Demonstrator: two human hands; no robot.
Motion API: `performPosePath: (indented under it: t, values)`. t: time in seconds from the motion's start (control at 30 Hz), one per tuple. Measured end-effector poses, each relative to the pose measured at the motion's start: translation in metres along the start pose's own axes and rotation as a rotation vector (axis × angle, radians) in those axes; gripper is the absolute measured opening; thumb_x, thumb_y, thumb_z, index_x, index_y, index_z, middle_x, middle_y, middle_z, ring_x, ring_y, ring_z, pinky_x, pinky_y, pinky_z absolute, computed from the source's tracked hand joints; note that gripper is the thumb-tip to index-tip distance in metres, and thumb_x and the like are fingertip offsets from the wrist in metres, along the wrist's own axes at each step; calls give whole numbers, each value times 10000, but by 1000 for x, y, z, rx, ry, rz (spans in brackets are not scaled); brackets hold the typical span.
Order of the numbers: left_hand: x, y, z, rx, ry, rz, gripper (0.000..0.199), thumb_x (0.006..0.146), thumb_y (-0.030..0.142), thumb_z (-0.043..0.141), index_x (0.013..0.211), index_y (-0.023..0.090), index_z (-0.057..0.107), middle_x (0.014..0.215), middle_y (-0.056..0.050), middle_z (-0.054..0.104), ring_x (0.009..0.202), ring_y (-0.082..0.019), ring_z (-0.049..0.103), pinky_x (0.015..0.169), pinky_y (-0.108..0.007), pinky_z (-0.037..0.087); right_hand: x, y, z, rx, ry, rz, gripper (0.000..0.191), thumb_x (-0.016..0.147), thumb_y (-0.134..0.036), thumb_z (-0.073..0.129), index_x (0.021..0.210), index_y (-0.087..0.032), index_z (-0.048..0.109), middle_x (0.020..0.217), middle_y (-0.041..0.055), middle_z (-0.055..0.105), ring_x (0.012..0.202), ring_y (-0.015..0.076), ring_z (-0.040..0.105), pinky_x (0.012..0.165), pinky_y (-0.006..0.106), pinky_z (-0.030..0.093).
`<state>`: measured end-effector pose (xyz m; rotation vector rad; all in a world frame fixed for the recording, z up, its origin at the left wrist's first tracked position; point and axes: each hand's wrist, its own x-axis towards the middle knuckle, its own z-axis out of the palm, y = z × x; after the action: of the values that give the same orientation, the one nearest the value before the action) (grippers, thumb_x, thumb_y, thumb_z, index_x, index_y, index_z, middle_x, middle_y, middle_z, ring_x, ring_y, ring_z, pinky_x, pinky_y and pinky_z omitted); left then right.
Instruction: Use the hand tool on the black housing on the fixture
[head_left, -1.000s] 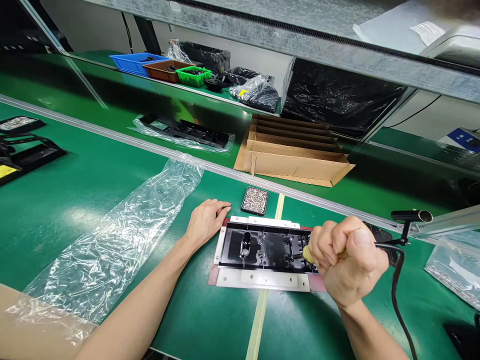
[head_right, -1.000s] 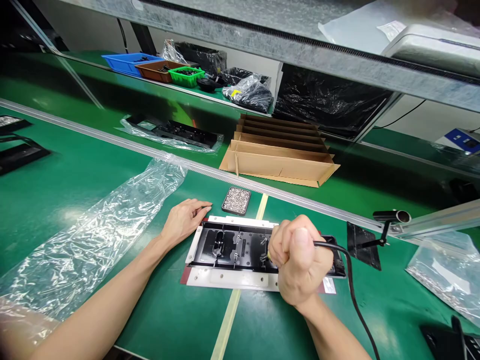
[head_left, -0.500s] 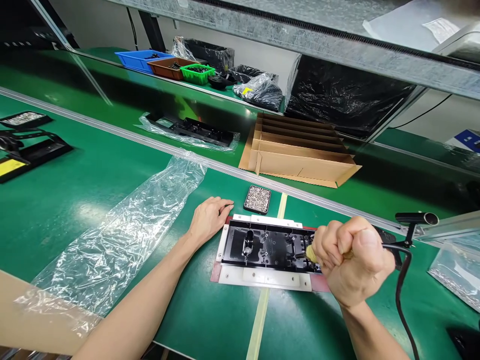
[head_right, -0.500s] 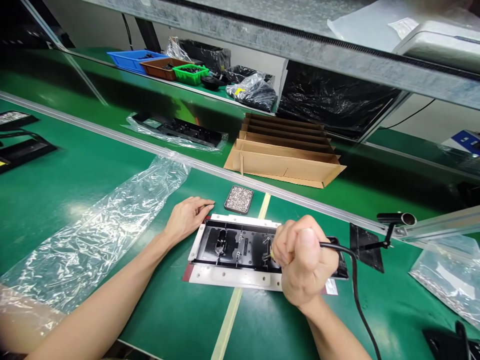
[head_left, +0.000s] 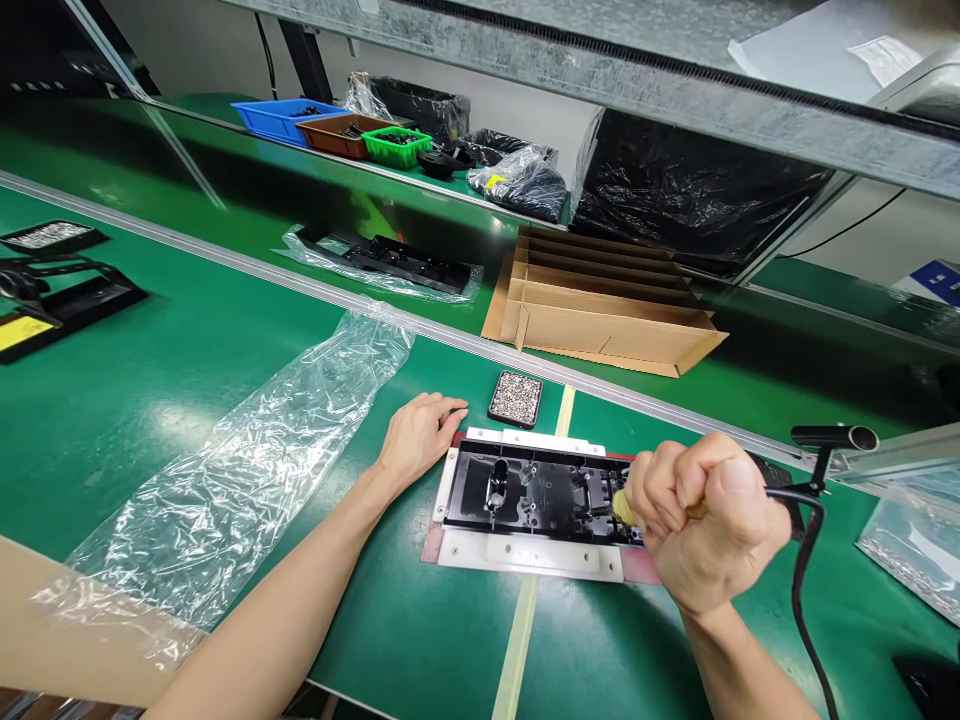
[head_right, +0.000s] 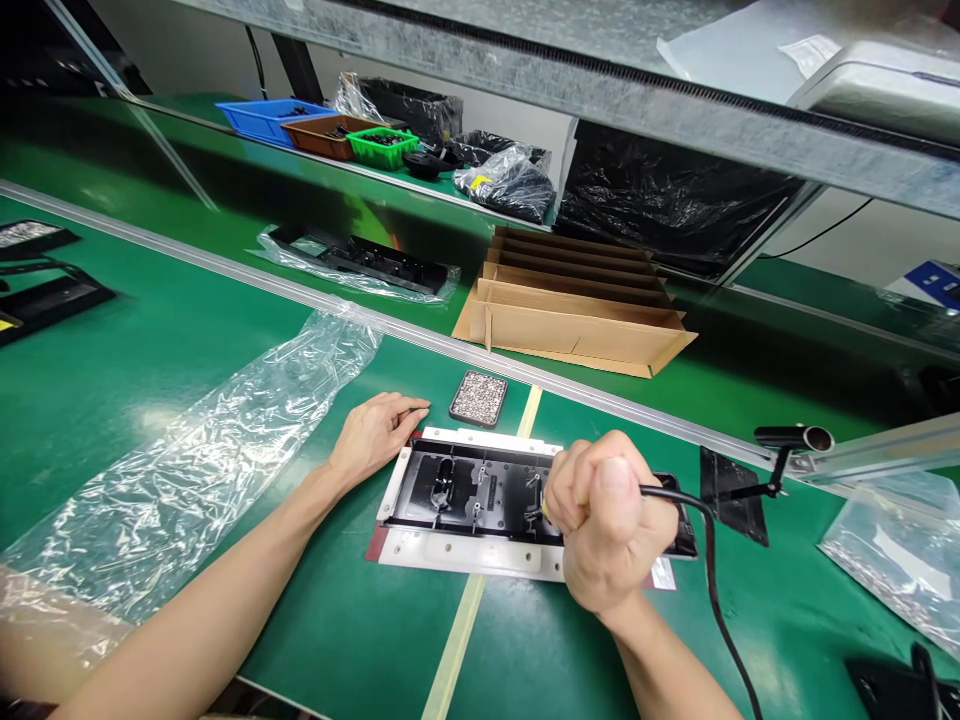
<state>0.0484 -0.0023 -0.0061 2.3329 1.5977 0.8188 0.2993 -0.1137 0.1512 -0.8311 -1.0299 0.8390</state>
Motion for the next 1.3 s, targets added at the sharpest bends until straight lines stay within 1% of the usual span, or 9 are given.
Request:
performPosePath:
  t: [0.77, 0.93, 1.23, 1.3]
  values:
    - [1, 2, 0, 5, -5, -5, 229, 1025, 311, 546, 1118, 217, 733, 800, -37, 647, 844, -242, 607, 792, -347, 466, 0, -1, 0, 5, 6, 17, 454, 941, -395, 562, 576, -191, 387, 449, -49, 286, 387, 77, 255, 329, 167, 235]
    - [1, 1, 0, 2, -4, -1, 241, 1028, 318, 536, 1115, 212, 734, 813, -46, 655, 844, -242, 610, 788, -340, 465, 0, 0, 1, -16, -3, -6, 465, 952, -411, 549, 581, -191, 377, 449, -48, 281, 384, 76, 250, 331, 163, 225]
    - [2, 4, -1, -28, 8, -7, 200, 1012, 286, 569, 1087, 216, 741, 790, -31, 648, 820, -237, 613, 824, -351, 477, 0, 1, -1, -4, -1, 0, 443, 957, -390, 536, 589, -194, 387, 453, -48, 283, 385, 77, 256, 332, 163, 229]
    - [2, 6, -3, -48, 16, -8, 196, 1008, 279, 571, 1071, 213, 745, 801, -27, 655, 802, -227, 614, 806, -344, 482, 0, 1, -1, -4, -3, -5, 441, 958, -389, 534, 590, -195, 386, 454, -49, 282, 384, 77, 253, 330, 162, 227]
